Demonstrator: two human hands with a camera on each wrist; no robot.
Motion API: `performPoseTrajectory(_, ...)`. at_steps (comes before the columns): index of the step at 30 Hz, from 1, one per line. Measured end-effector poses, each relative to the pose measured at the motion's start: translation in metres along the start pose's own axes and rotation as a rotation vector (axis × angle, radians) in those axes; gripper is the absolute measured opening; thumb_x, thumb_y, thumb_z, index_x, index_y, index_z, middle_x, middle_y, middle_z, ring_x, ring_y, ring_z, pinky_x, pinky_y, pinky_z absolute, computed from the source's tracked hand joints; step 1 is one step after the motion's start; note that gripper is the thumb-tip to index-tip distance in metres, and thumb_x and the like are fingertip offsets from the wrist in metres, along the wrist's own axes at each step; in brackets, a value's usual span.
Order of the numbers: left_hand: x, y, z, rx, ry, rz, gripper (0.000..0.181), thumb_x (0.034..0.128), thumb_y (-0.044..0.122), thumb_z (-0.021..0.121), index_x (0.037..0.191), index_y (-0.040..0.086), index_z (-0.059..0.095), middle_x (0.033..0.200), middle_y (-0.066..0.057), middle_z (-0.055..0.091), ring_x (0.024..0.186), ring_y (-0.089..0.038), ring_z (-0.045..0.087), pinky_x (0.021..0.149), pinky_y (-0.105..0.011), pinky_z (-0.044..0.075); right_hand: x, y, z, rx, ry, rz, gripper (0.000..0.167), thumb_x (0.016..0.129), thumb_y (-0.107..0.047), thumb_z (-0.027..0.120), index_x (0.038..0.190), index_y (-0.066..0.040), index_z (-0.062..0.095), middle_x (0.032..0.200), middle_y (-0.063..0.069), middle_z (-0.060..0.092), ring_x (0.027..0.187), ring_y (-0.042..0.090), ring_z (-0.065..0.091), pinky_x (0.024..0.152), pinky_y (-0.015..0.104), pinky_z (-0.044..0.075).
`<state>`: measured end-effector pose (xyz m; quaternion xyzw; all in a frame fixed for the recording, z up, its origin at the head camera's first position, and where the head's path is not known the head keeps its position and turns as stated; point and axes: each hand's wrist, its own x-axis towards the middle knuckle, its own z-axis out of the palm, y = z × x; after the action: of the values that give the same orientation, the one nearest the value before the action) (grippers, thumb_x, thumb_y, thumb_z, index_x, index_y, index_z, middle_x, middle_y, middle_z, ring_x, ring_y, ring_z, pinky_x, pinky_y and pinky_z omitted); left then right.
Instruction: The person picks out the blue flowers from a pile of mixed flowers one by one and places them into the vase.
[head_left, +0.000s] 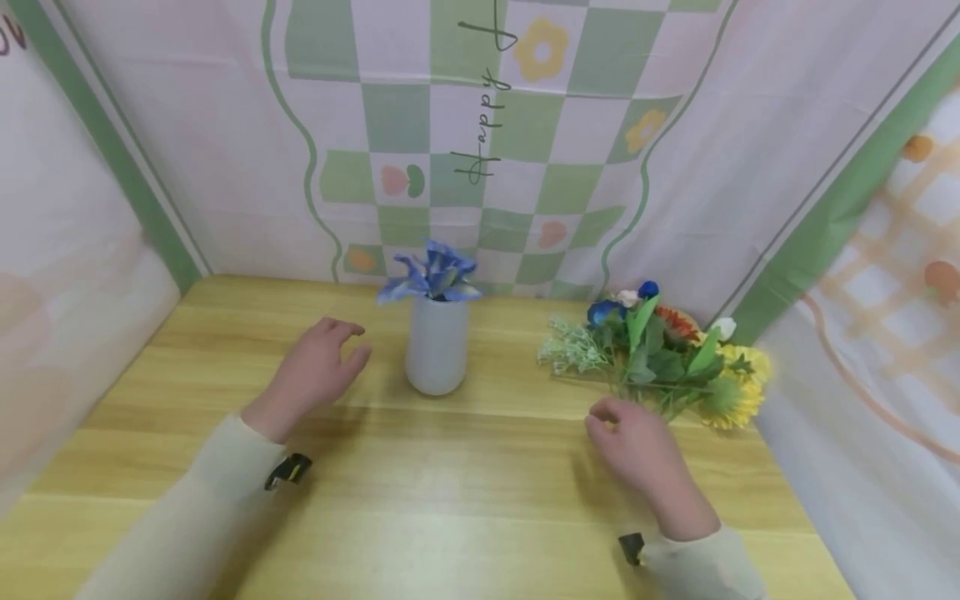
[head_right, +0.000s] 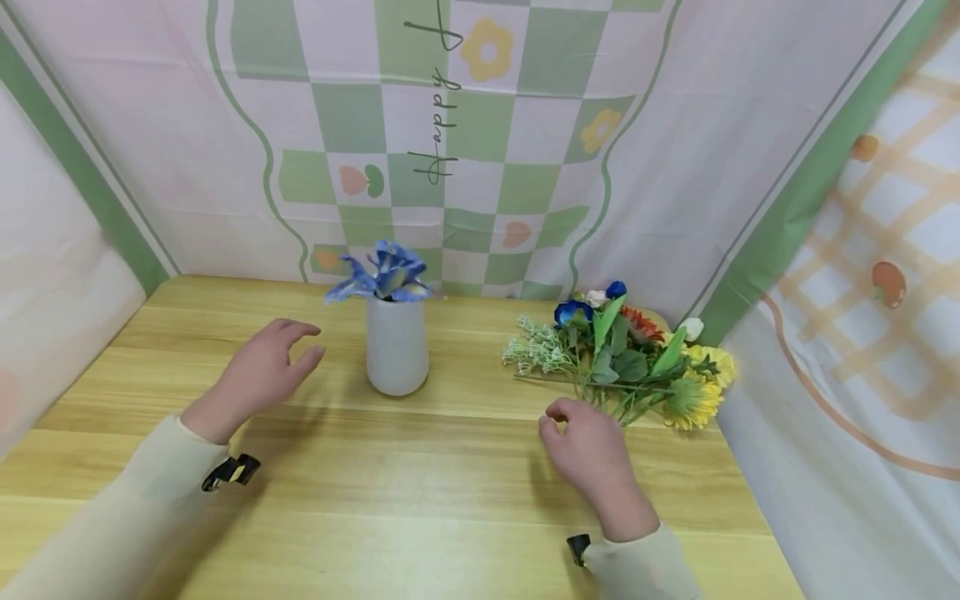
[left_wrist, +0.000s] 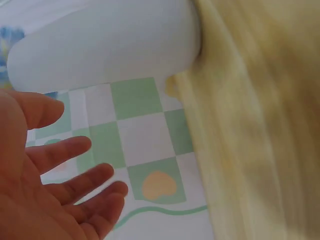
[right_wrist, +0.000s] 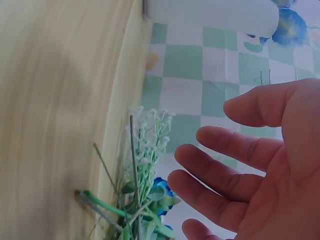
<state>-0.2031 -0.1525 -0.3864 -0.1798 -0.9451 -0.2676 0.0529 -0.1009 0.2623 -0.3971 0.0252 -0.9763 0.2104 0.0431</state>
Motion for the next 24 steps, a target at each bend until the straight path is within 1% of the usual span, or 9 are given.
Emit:
performPoseTrajectory(4,-0.011,-0.005,0.005,0.088,0.013,0.025,0.049,0.1022,0.031,0.054,0.134,-0.006,0.055,0.134,-0.032,0.051,0.125,-0.048,0.046,0.107,-0.061,0.033,-0.002,0.006,-0.002,-0.044,0.02,0.003,0.032,0.099,-0.022,0.056,0.117,0.001,0.068,0.115,0.023,0.067,0.106,0.047,0.06,0.091,0.062,0.045)
performPoseTrajectory(7,-0.018,-0.007,0.008,0.152,0.011,0.017,0.053,0.1026,0.035,0.053,0.138,-0.006,0.052,0.138,-0.034,0.046,0.131,-0.05,0.038,0.11,-0.063,0.026,-0.003,0.01,-0.002,-0.102,0.049,-0.007,0.035,0.098,-0.022,0.056,0.12,0.004,0.065,0.118,0.027,0.064,0.108,0.05,0.057,0.09,0.065,0.044)
performPoseTrajectory(9,-0.023,-0.008,0.009,0.189,-0.011,-0.001,0.058,0.1036,0.039,0.049,0.142,-0.005,0.048,0.143,-0.036,0.04,0.135,-0.052,0.031,0.11,-0.065,0.021,-0.004,0.013,-0.001,-0.148,0.072,-0.019,0.039,0.097,-0.022,0.057,0.123,0.006,0.063,0.122,0.031,0.06,0.112,0.052,0.054,0.092,0.067,0.042)
performPoseTrajectory(12,-0.028,-0.009,0.01,0.224,-0.058,-0.035,0.064,0.1047,0.045,0.044,0.148,-0.002,0.041,0.15,-0.037,0.029,0.139,-0.056,0.019,0.109,-0.07,0.015,-0.006,0.017,0.0,-0.213,0.085,-0.014,0.046,0.096,-0.024,0.057,0.13,0.008,0.057,0.132,0.034,0.052,0.119,0.054,0.047,0.093,0.072,0.037)
performPoseTrajectory(14,-0.031,-0.009,0.011,0.24,-0.085,-0.051,0.066,0.1049,0.047,0.042,0.15,-0.001,0.038,0.152,-0.036,0.023,0.14,-0.057,0.013,0.109,-0.072,0.013,-0.007,0.019,0.0,-0.242,0.069,0.008,0.051,0.097,-0.026,0.057,0.135,0.007,0.053,0.138,0.036,0.045,0.124,0.056,0.042,0.094,0.075,0.033)
performPoseTrajectory(16,-0.035,-0.009,0.013,0.244,-0.104,-0.064,0.067,0.1049,0.048,0.041,0.152,0.0,0.036,0.155,-0.036,0.018,0.14,-0.058,0.008,0.108,-0.073,0.011,-0.008,0.021,0.0,-0.259,0.03,0.042,0.056,0.097,-0.029,0.057,0.141,0.004,0.048,0.143,0.037,0.038,0.127,0.058,0.037,0.093,0.078,0.03)
performPoseTrajectory(20,-0.039,-0.009,0.019,0.246,-0.135,-0.082,0.07,0.1043,0.052,0.04,0.154,0.003,0.032,0.158,-0.033,0.011,0.141,-0.058,0.003,0.108,-0.073,0.009,-0.009,0.023,0.001,-0.251,-0.061,0.096,0.065,0.098,-0.035,0.057,0.149,0.0,0.038,0.149,0.039,0.026,0.13,0.063,0.026,0.094,0.082,0.022)
performPoseTrajectory(22,-0.04,-0.01,0.023,0.246,-0.148,-0.086,0.075,0.1032,0.058,0.035,0.155,0.005,0.031,0.159,-0.032,0.01,0.141,-0.058,0.002,0.109,-0.072,0.008,-0.009,0.024,0.002,-0.242,-0.088,0.109,0.069,0.098,-0.037,0.057,0.152,0.0,0.033,0.15,0.039,0.022,0.131,0.064,0.022,0.095,0.083,0.018)
performPoseTrajectory(24,-0.04,-0.01,0.027,0.252,-0.16,-0.088,0.08,0.1011,0.065,0.027,0.156,0.006,0.029,0.16,-0.03,0.009,0.142,-0.057,0.001,0.109,-0.072,0.008,-0.009,0.026,0.004,-0.229,-0.103,0.118,0.072,0.098,-0.038,0.057,0.154,-0.001,0.03,0.152,0.039,0.018,0.132,0.065,0.019,0.095,0.083,0.015)
